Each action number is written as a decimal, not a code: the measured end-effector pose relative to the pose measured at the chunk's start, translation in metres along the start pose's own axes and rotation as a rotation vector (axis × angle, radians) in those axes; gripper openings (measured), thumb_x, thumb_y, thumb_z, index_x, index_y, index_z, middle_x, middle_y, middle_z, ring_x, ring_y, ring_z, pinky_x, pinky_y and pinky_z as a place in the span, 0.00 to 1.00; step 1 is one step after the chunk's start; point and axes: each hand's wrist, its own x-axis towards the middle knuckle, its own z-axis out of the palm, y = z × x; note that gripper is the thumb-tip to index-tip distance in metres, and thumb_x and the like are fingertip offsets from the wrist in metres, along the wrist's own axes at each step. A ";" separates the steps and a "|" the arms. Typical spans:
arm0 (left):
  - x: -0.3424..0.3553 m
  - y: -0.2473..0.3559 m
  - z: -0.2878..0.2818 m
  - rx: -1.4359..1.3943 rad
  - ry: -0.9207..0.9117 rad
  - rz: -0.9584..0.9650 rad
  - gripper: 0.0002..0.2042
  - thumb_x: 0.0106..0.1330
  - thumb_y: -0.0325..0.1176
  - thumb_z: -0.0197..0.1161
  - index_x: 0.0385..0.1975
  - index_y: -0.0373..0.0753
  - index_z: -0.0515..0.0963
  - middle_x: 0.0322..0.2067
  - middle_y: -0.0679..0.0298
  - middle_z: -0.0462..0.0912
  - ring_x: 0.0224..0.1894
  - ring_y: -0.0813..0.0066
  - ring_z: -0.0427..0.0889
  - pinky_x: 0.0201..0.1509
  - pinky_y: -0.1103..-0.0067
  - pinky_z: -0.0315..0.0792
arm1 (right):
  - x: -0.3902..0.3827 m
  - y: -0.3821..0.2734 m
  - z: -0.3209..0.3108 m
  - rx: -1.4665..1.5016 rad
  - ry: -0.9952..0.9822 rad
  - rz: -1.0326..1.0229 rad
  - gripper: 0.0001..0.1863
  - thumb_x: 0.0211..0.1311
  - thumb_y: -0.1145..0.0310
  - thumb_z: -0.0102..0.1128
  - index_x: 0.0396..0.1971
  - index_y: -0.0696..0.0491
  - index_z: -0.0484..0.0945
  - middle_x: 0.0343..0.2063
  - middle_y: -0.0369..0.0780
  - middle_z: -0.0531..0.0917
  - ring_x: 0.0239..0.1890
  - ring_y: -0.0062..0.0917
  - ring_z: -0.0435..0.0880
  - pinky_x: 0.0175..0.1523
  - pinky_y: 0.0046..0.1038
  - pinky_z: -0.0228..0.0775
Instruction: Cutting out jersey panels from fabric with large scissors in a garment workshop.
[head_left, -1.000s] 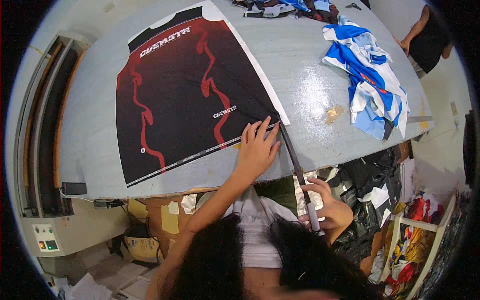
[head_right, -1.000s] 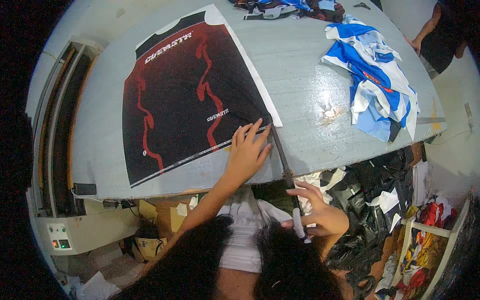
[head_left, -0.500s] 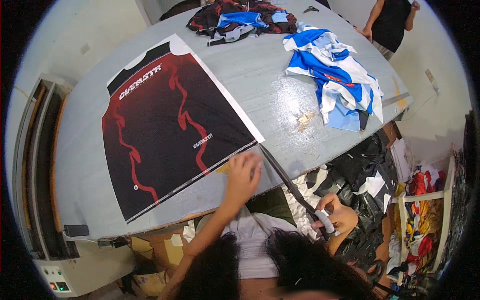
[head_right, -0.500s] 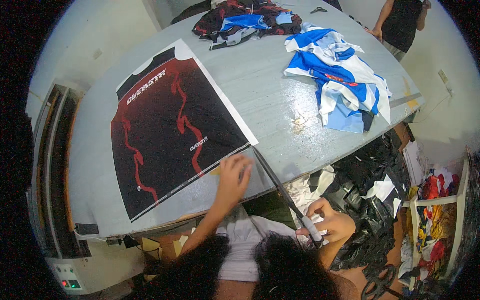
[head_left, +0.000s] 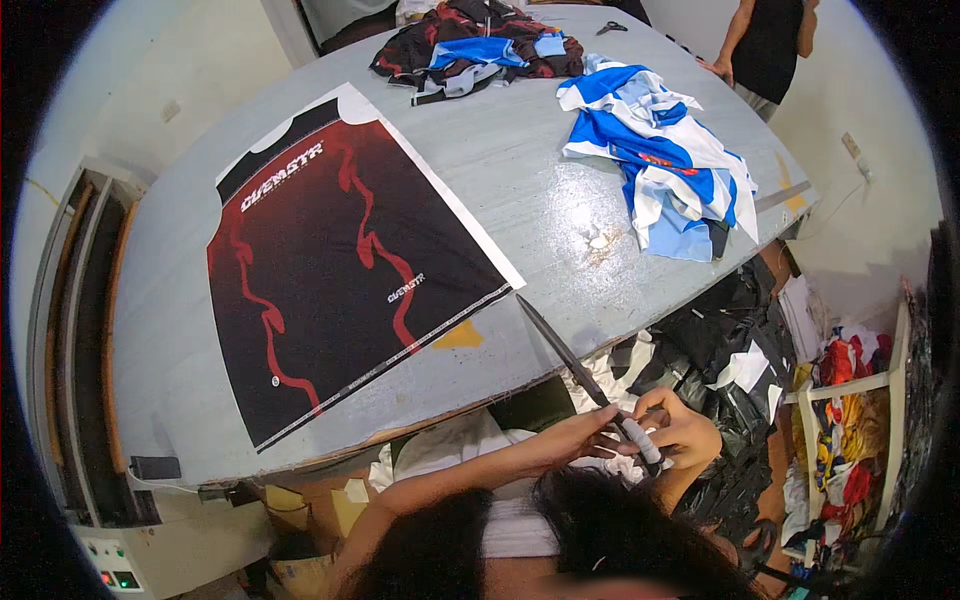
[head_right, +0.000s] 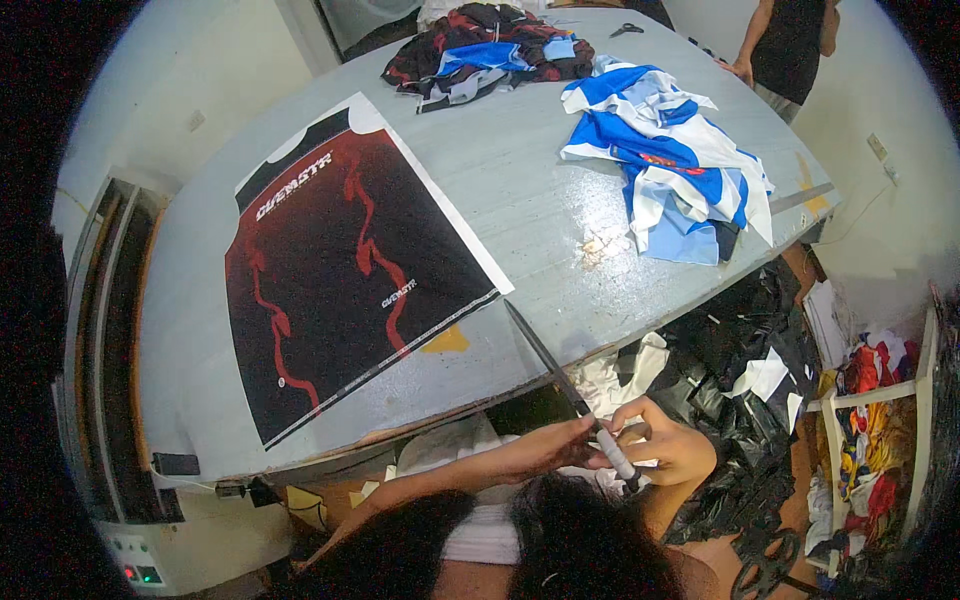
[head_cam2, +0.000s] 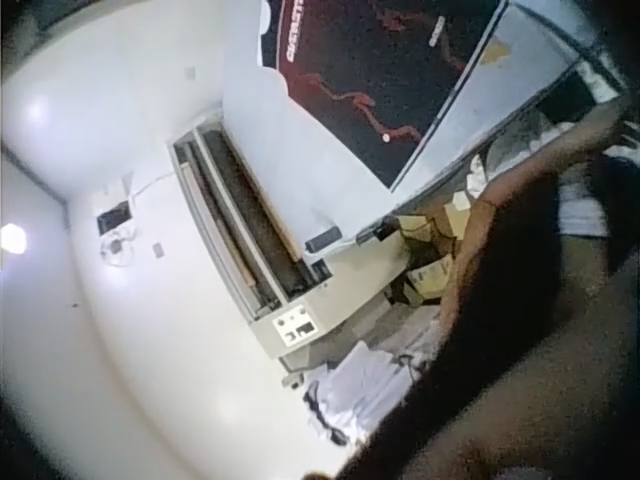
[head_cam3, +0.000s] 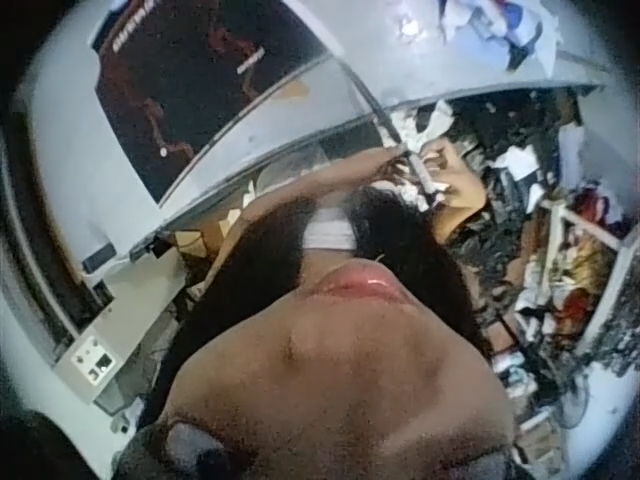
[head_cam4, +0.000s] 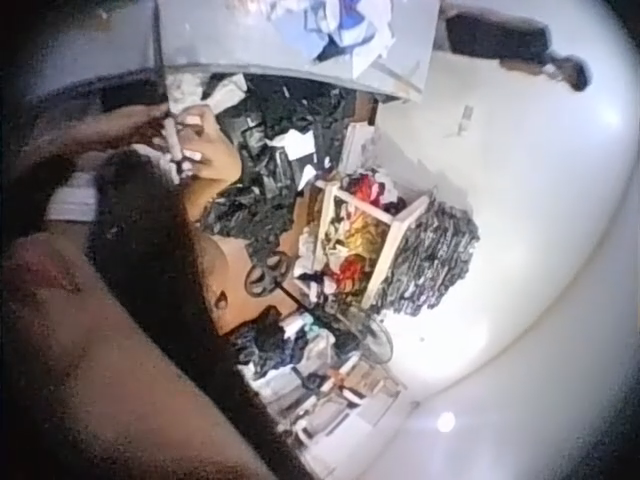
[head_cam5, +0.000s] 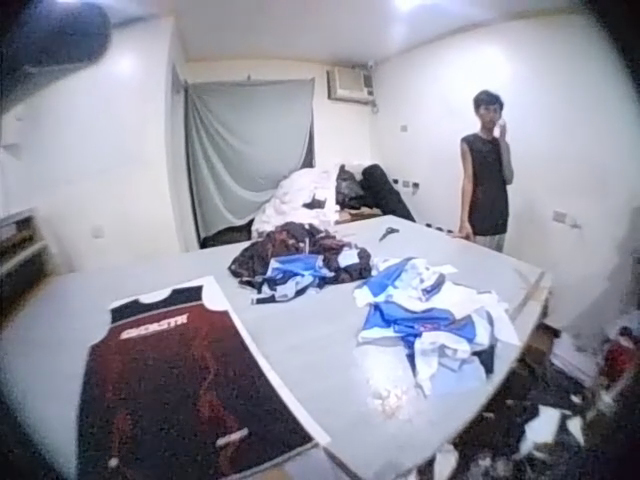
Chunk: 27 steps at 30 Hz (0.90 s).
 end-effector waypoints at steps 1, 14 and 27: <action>-0.002 0.003 0.002 0.004 0.004 0.004 0.27 0.68 0.52 0.37 0.54 0.33 0.60 0.49 0.55 0.70 0.50 0.67 0.72 0.56 0.74 0.65 | 0.001 0.000 -0.001 -0.002 -0.003 -0.006 0.13 0.45 0.78 0.58 0.34 0.66 0.77 0.45 0.47 0.58 0.40 0.34 0.76 0.50 0.28 0.67; 0.014 0.008 0.010 -0.034 0.030 -0.021 0.24 0.69 0.51 0.36 0.51 0.36 0.65 0.47 0.56 0.74 0.49 0.73 0.74 0.48 0.81 0.67 | -0.009 0.014 -0.002 0.476 0.461 0.180 0.09 0.52 0.71 0.58 0.32 0.59 0.74 0.32 0.42 0.75 0.37 0.25 0.74 0.42 0.23 0.65; 0.016 0.001 -0.016 -0.009 0.176 0.037 0.22 0.69 0.47 0.41 0.50 0.34 0.66 0.41 0.58 0.76 0.47 0.73 0.75 0.48 0.82 0.71 | 0.039 -0.018 0.012 -0.210 0.267 0.820 0.12 0.51 0.68 0.61 0.33 0.60 0.74 0.18 0.36 0.79 0.23 0.12 0.73 0.28 0.19 0.66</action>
